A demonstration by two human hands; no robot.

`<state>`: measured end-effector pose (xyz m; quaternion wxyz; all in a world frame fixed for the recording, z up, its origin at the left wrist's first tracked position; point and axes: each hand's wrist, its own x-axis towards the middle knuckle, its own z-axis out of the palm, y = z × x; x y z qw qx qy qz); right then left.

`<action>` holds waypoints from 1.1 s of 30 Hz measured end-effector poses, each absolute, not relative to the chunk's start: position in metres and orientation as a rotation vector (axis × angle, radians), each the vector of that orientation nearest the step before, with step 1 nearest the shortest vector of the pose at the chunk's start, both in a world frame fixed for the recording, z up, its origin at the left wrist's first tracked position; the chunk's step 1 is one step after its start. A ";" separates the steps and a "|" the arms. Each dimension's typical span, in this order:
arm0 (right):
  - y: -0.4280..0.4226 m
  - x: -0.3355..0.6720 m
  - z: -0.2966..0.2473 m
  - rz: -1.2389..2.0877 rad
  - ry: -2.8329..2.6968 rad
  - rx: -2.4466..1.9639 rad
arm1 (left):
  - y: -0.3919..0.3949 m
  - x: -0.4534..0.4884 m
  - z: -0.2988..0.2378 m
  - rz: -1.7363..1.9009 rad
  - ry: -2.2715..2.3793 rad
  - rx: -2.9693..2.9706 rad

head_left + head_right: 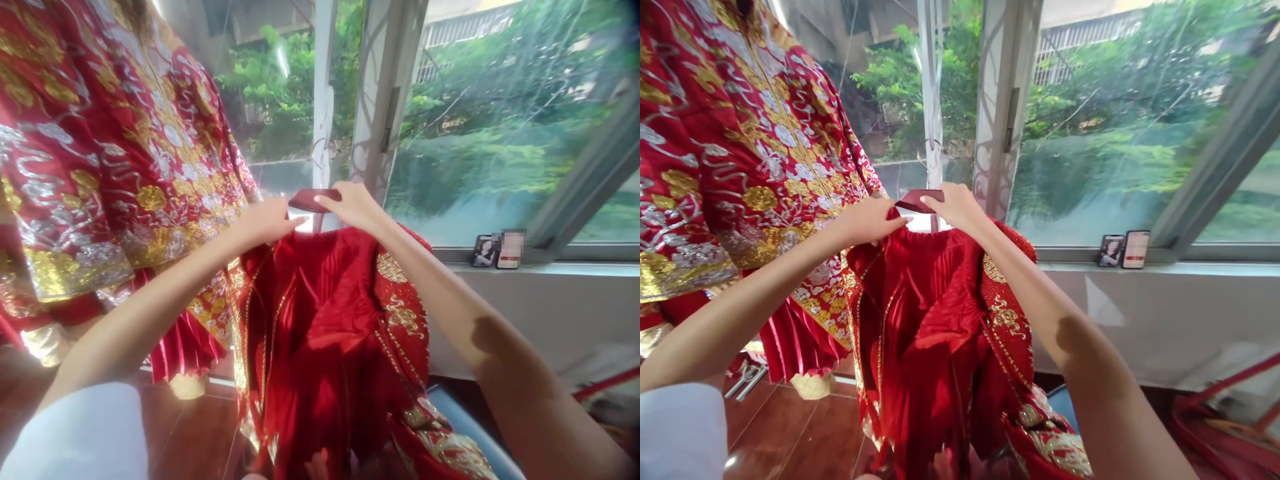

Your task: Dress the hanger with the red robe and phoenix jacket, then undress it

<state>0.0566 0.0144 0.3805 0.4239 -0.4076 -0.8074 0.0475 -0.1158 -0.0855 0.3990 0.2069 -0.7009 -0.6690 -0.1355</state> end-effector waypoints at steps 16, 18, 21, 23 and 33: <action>0.029 0.164 0.349 0.343 -2.332 -1.120 | -0.049 -0.185 0.329 -0.681 -1.788 -1.702; 0.035 0.167 0.360 0.512 -2.375 -1.168 | -0.049 -0.179 0.323 -0.715 -1.781 -1.658; 0.038 0.171 0.364 0.721 -2.324 -1.181 | -0.046 -0.180 0.323 -0.734 -1.786 -1.660; 0.039 0.171 0.360 0.814 -2.271 -1.172 | -0.046 -0.186 0.325 -0.715 -1.796 -1.707; 0.042 0.170 0.358 0.876 -2.215 -1.206 | -0.063 -0.178 0.283 -0.997 -1.721 -1.489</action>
